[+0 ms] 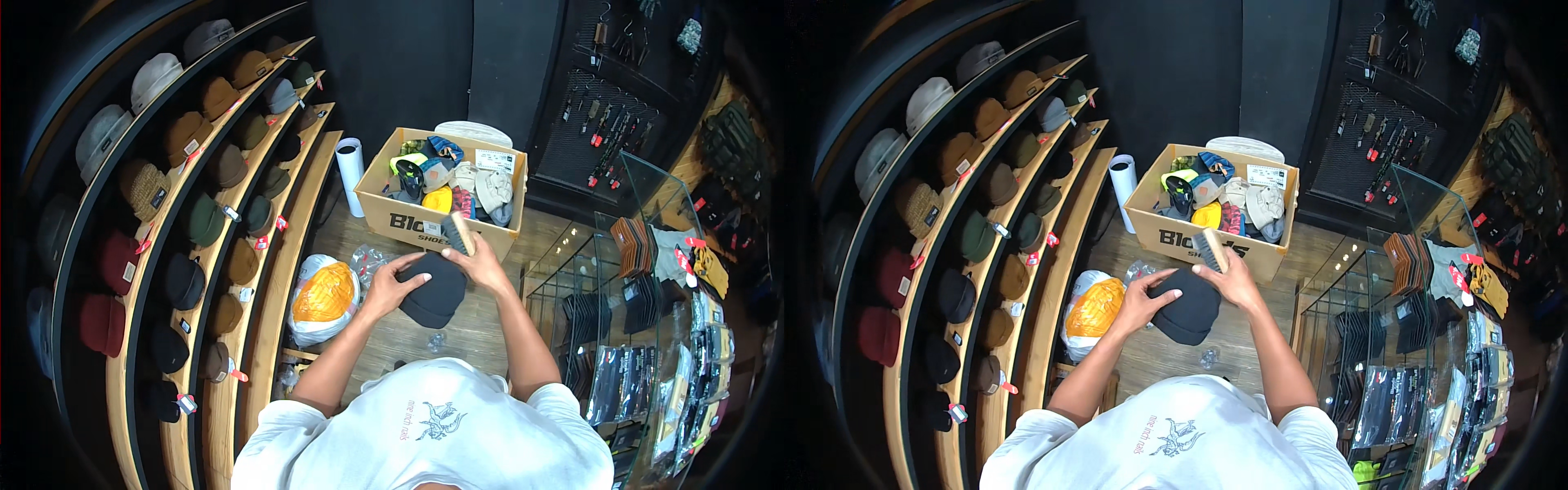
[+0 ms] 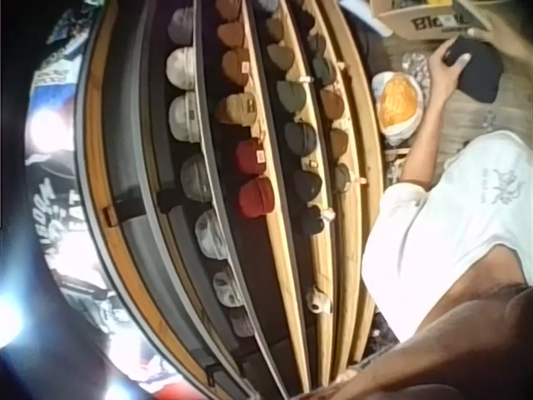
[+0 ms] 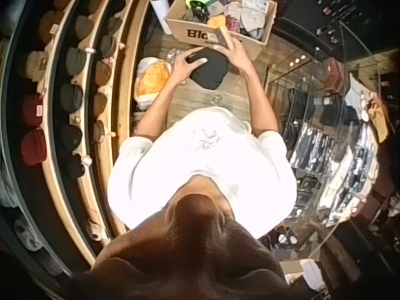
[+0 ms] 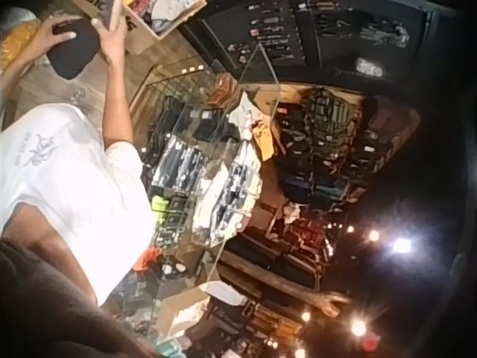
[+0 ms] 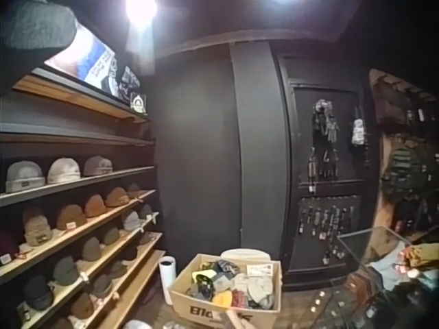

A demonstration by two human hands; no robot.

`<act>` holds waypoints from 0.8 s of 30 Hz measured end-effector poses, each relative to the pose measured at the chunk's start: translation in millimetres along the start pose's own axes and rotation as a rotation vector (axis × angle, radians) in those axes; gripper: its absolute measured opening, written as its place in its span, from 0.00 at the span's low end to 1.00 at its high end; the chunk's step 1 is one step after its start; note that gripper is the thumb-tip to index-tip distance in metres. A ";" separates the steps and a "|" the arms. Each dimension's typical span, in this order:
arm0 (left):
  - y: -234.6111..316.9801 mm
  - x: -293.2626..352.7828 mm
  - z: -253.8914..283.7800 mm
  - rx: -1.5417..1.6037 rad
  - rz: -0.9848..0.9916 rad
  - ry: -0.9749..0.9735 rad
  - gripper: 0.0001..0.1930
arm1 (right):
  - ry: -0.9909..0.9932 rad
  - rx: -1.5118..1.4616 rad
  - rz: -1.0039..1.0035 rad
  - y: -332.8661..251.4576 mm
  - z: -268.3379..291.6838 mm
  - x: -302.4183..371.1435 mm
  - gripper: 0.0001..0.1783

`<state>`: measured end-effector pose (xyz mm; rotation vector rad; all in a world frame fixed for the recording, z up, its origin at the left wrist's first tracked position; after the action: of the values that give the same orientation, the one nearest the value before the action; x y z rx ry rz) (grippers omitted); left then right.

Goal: Removing beanies from a shipping box, cleaning them with a handheld brush, and organizing them onto retail display shelves.

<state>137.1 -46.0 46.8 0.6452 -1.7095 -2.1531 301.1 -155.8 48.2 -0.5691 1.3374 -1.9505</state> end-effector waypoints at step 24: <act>-38.8 -5.4 5.2 0.130 0.079 -0.056 0.15 | 0.073 0.204 0.389 -57.0 -34.5 50.9 0.23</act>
<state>140.2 -29.8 10.9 0.5457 -1.8844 -2.0372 226.8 -159.5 86.8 -0.1264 1.1714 -1.7671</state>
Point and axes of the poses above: each hand's wrist, its own x-axis away from the middle knuckle, its own z-axis out of the back of the hand, y = z × x, the point moved 10 cm from there along -x, towards the middle knuckle, and after that the axes turned 2 degrees about -z, right-handed, at the moved point
